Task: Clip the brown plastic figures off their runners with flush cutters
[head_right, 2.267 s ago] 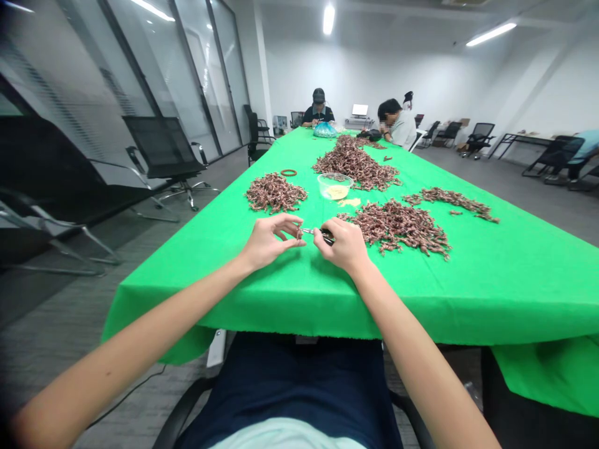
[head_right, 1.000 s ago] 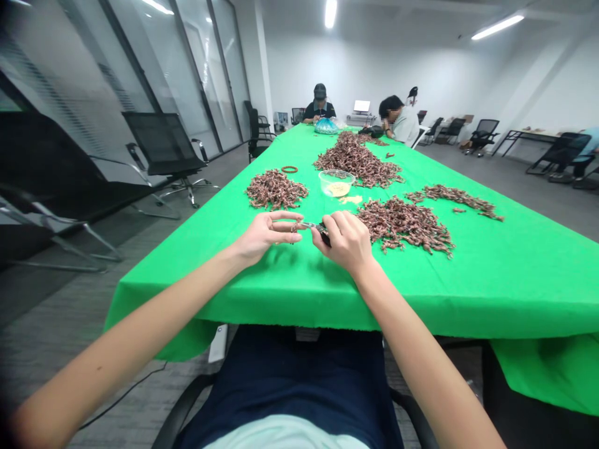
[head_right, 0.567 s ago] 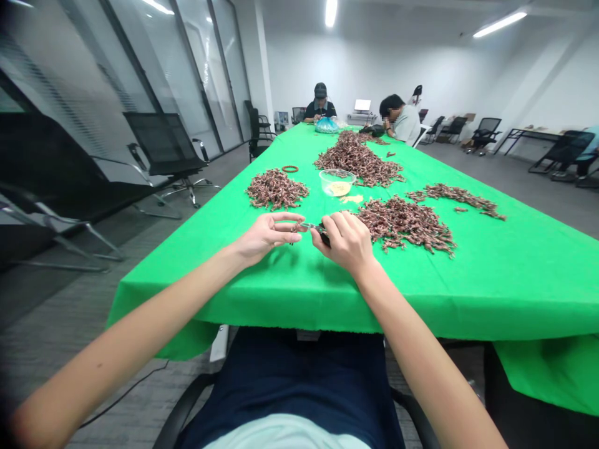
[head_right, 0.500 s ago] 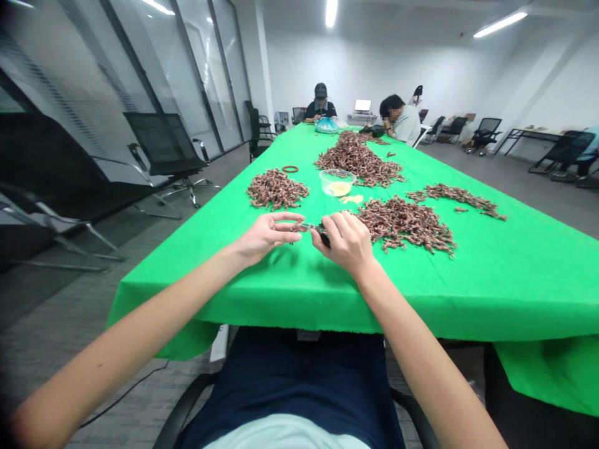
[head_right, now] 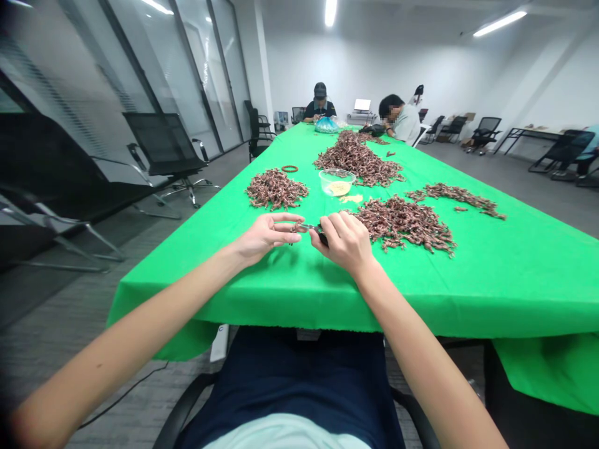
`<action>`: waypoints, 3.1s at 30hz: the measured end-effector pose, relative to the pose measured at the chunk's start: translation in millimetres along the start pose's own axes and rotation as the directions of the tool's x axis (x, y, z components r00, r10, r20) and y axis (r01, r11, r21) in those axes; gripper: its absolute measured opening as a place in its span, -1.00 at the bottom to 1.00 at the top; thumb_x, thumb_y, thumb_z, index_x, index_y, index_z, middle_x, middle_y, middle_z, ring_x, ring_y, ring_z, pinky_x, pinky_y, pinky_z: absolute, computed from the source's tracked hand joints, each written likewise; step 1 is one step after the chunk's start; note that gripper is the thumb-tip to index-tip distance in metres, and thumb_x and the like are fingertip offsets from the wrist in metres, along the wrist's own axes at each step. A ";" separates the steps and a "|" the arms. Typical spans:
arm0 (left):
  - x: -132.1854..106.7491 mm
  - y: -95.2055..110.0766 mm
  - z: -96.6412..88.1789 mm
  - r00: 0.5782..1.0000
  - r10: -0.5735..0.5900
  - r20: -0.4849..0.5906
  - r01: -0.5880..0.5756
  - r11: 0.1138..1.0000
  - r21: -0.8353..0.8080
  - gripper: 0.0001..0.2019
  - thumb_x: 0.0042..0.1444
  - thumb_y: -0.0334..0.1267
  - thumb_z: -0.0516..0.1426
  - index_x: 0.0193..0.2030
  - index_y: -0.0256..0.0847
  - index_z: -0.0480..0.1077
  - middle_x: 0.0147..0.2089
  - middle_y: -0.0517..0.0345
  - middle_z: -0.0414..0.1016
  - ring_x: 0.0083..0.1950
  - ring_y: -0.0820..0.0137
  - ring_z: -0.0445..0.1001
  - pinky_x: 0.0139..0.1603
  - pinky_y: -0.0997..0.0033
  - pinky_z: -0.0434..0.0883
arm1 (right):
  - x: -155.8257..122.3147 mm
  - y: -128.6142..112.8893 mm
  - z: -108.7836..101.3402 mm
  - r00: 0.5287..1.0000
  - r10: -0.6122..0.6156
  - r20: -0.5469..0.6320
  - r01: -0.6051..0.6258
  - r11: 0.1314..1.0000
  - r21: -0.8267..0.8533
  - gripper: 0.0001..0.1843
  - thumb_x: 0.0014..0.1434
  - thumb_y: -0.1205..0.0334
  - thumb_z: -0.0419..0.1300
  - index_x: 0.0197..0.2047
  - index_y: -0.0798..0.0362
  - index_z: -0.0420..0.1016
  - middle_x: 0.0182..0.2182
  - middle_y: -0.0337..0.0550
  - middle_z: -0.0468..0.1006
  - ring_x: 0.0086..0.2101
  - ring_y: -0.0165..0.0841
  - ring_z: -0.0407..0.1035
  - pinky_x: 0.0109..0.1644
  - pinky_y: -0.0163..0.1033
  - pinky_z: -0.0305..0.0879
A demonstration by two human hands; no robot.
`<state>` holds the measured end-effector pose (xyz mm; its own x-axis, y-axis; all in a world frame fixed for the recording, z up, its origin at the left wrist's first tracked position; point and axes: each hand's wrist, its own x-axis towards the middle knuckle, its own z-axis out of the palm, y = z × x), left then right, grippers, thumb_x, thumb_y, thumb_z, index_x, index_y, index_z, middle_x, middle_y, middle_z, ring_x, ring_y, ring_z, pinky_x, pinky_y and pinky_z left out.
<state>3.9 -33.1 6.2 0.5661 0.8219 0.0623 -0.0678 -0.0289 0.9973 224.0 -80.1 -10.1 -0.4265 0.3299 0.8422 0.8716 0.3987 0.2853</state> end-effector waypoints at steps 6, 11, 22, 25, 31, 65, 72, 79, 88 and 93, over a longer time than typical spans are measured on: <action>-1.5 1.0 0.3 1.000 -0.029 0.002 0.029 1.000 0.011 -0.47 -0.13 -0.27 0.46 0.05 -0.21 0.54 0.02 -0.14 0.63 0.00 0.16 0.56 -0.16 0.30 0.30 | 1.3 0.1 -0.5 0.998 -0.047 -0.038 0.046 0.998 -0.043 -0.80 0.29 0.09 0.16 -0.26 0.06 0.41 -0.46 -0.14 0.45 -0.39 -0.29 0.25 -0.30 -0.16 0.16; -0.5 -0.8 -1.0 0.999 -0.034 -0.001 0.034 0.999 0.028 -0.47 -0.12 -0.25 0.46 0.05 -0.20 0.55 0.03 -0.14 0.63 -0.01 0.17 0.56 -0.18 0.31 0.30 | 2.2 -0.4 -1.3 0.997 -0.061 -0.048 0.058 0.997 -0.047 -0.80 0.29 0.10 0.17 -0.26 0.07 0.42 -0.46 -0.14 0.45 -0.39 -0.30 0.26 -0.31 -0.17 0.17; -2.6 0.7 5.3 0.981 0.195 -0.023 -0.190 0.974 0.123 -0.44 -0.20 -0.29 0.48 0.00 -0.30 0.53 -0.18 -0.06 0.68 -0.11 0.14 0.64 -0.13 0.24 0.50 | -2.4 -2.3 5.3 0.996 0.087 -0.010 -0.086 0.991 0.098 -0.78 0.28 0.11 0.17 -0.34 0.06 0.46 -0.46 -0.12 0.51 -0.41 -0.32 0.37 -0.34 -0.22 0.18; -3.2 1.0 8.7 0.952 0.296 -0.072 -0.276 0.938 0.210 -0.50 -0.19 -0.30 0.48 -0.04 -0.29 0.55 -0.23 -0.02 0.67 -0.09 0.11 0.64 -0.24 0.35 0.46 | -2.8 -2.7 9.2 0.987 0.156 0.027 -0.158 0.969 0.188 -0.76 0.29 0.12 0.14 -0.34 0.06 0.48 -0.47 -0.13 0.54 -0.45 -0.35 0.40 -0.36 -0.25 0.19; -3.8 1.6 10.0 0.920 0.378 -0.100 -0.335 0.894 0.296 -0.59 -0.16 -0.33 0.46 -0.10 -0.26 0.58 -0.21 -0.01 0.68 -0.06 0.08 0.65 -0.36 0.41 0.38 | 2.1 -3.8 8.3 0.969 0.214 0.128 -0.246 0.901 0.357 -0.64 0.31 0.11 0.12 -0.49 0.04 0.47 -0.63 -0.27 0.47 -0.63 -0.47 0.32 -0.49 -0.33 0.15; 0.3 4.4 3.2 0.997 -0.078 -0.023 0.074 0.987 -0.140 -0.55 -0.25 -0.41 0.46 -0.12 -0.31 0.61 -0.10 -0.11 0.66 -0.20 0.35 0.56 -0.34 0.45 0.33 | 1.4 -2.7 0.1 0.999 -0.046 -0.005 0.045 0.996 -0.082 -0.80 0.32 0.09 0.12 -0.24 0.03 0.42 -0.44 -0.13 0.45 -0.37 -0.27 0.26 -0.27 -0.14 0.14; 0.7 3.1 2.2 0.995 -0.095 -0.013 0.092 0.984 -0.155 -0.60 -0.23 -0.40 0.45 -0.15 -0.27 0.62 -0.13 -0.05 0.66 -0.25 0.41 0.54 -0.31 0.44 0.37 | 0.4 -2.0 0.5 0.999 -0.051 0.005 0.051 0.996 -0.072 -0.79 0.33 0.07 0.10 -0.21 0.03 0.42 -0.44 -0.13 0.44 -0.36 -0.27 0.28 -0.27 -0.13 0.15; 0.3 3.1 0.8 0.995 -0.102 0.010 0.102 0.984 -0.146 -0.64 -0.18 -0.41 0.42 -0.15 -0.27 0.63 -0.13 -0.05 0.66 -0.26 0.42 0.54 -0.35 0.47 0.38 | 0.2 -2.4 -0.2 0.999 -0.053 0.002 0.053 0.997 -0.061 -0.79 0.33 0.07 0.11 -0.21 0.03 0.43 -0.45 -0.14 0.44 -0.38 -0.27 0.28 -0.28 -0.13 0.15; -0.7 1.8 1.0 1.000 -0.010 0.005 0.011 0.999 -0.044 -0.51 -0.22 -0.36 0.46 -0.07 -0.32 0.58 -0.09 -0.16 0.66 -0.21 0.30 0.61 -0.31 0.42 0.43 | -2.0 -2.9 0.2 1.000 -0.021 0.009 0.022 0.999 -0.031 -0.77 0.31 0.04 0.13 -0.28 0.01 0.43 -0.48 -0.16 0.44 -0.41 -0.29 0.28 -0.30 -0.14 0.14; -3.9 2.1 5.3 0.989 0.146 -0.015 -0.145 0.986 0.077 -0.45 -0.22 -0.29 0.48 -0.03 -0.30 0.53 -0.16 -0.08 0.68 -0.14 0.19 0.63 -0.11 0.25 0.50 | -3.2 -3.7 2.2 0.998 0.058 0.006 -0.058 0.998 0.038 -0.78 0.29 0.07 0.15 -0.32 0.01 0.43 -0.48 -0.15 0.47 -0.41 -0.30 0.32 -0.31 -0.17 0.15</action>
<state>5.9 -39.3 8.2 0.5380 0.8171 0.2070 -0.0853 -0.1915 0.9778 221.6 -80.8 -14.8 -0.3765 0.3578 0.8545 0.8852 0.4109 0.2180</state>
